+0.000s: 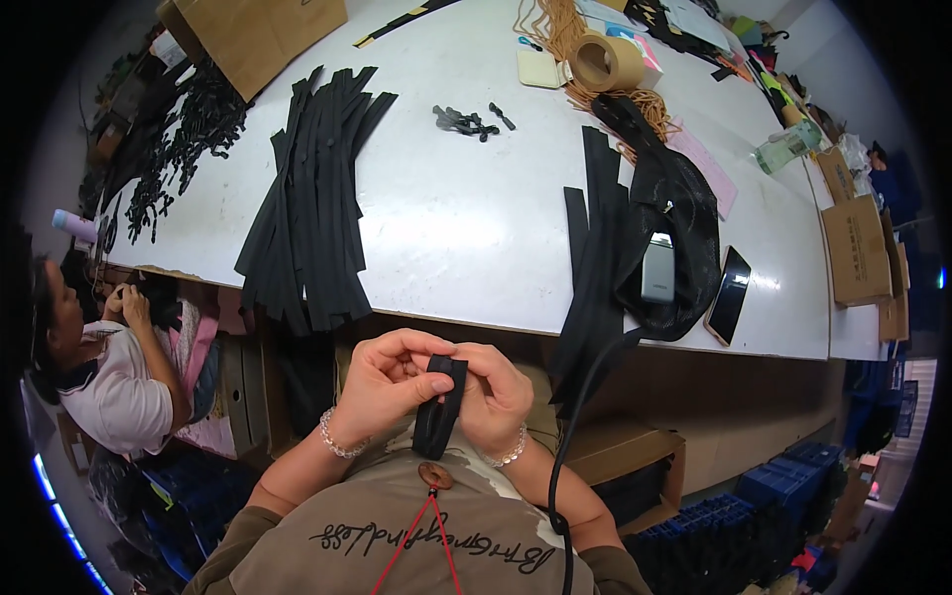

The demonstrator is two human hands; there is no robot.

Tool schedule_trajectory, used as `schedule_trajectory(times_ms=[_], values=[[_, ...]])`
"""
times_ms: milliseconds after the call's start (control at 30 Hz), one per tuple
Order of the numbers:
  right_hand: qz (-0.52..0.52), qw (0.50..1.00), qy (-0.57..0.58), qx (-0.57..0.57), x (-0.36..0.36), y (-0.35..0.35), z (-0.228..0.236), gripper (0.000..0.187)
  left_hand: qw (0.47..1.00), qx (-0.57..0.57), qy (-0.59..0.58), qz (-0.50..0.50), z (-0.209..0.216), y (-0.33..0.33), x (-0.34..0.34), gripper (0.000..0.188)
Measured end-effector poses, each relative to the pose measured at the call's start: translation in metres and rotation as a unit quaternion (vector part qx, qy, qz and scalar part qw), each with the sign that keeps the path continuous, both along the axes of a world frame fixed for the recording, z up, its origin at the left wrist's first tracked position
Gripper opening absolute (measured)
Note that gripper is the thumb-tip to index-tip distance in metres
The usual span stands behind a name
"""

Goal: Attaching small plastic buckles to black elastic straps.

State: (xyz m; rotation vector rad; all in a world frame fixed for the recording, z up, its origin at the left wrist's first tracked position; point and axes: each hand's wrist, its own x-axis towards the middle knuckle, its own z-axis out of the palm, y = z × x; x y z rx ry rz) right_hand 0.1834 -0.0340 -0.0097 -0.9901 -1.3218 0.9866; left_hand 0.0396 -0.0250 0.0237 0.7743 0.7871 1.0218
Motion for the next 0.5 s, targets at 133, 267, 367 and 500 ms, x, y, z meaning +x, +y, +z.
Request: schedule_trajectory(times_ms=[133, 267, 367, 500], values=[[-0.031, 0.999, 0.000, 0.025, -0.002, 0.000, -0.004, 0.007, 0.999, 0.037, 0.029, 0.015, -0.006, -0.002, 0.004, 0.025], [-0.030, 0.999, 0.023, -0.001, -0.002, -0.001, -0.006, 0.007, 0.998, 0.049, 0.037, 0.027, -0.013, -0.004, 0.006, 0.025], [-0.034, 0.999, 0.029, -0.015, -0.003, -0.002, -0.008, 0.007, 0.998, 0.048, 0.029, 0.023, -0.016, -0.003, 0.005, 0.025], [-0.019, 0.995, 0.067, -0.075, -0.005, -0.005, -0.010, 0.007, 0.999, 0.024, 0.023, 0.025, -0.015, -0.004, 0.005, 0.027]])
